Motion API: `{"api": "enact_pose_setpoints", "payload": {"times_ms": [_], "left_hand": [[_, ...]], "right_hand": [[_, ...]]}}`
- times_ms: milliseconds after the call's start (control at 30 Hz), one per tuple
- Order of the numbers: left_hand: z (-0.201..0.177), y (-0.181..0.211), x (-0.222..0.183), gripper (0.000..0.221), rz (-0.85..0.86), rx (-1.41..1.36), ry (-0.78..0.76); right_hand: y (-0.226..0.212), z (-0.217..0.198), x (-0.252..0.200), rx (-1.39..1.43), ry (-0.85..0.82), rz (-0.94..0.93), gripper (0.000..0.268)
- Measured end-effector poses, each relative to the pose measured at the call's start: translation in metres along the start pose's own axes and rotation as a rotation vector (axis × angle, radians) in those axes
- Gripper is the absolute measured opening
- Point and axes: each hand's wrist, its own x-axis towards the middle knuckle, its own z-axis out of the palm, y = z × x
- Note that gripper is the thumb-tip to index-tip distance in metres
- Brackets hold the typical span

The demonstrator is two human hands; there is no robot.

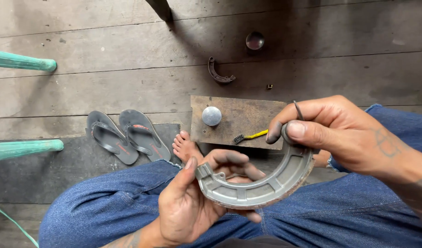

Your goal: Servicing a motorcycle brake shoe by using a small tool to manipulate the internal spring and pin mechanism.

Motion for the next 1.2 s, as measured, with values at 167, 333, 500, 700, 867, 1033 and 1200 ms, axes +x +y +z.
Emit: {"api": "enact_pose_setpoints", "payload": {"times_ms": [167, 333, 500, 700, 867, 1033, 1200], "left_hand": [[-0.002, -0.012, -0.004, 0.092, -0.088, -0.160, -0.022], [-0.016, -0.038, 0.006, 0.083, -0.187, -0.042, -0.037], [-0.026, -0.047, 0.010, 0.047, -0.228, -0.261, 0.042], [-0.023, -0.036, 0.016, 0.057, -0.128, -0.155, 0.094], [-0.019, -0.030, 0.017, 0.067, -0.124, -0.224, 0.069], [-0.028, -0.035, 0.013, 0.050, -0.200, -0.063, 0.077], [-0.017, -0.031, 0.012, 0.044, -0.215, -0.004, 0.140]], "right_hand": [[-0.002, 0.002, 0.007, 0.028, -0.147, -0.076, 0.036], [-0.007, 0.020, 0.016, -0.151, -0.390, -0.110, 0.028], [0.000, 0.040, 0.025, -0.216, -0.322, -0.040, 0.034], [-0.021, 0.029, 0.006, -0.623, 0.091, 0.144, 0.032], [-0.028, 0.028, -0.018, -1.131, 0.199, 0.232, 0.014], [-0.018, 0.026, -0.028, -1.466, 0.036, -0.548, 0.030], [-0.013, 0.028, -0.034, -1.591, 0.020, -0.609, 0.046]]}}
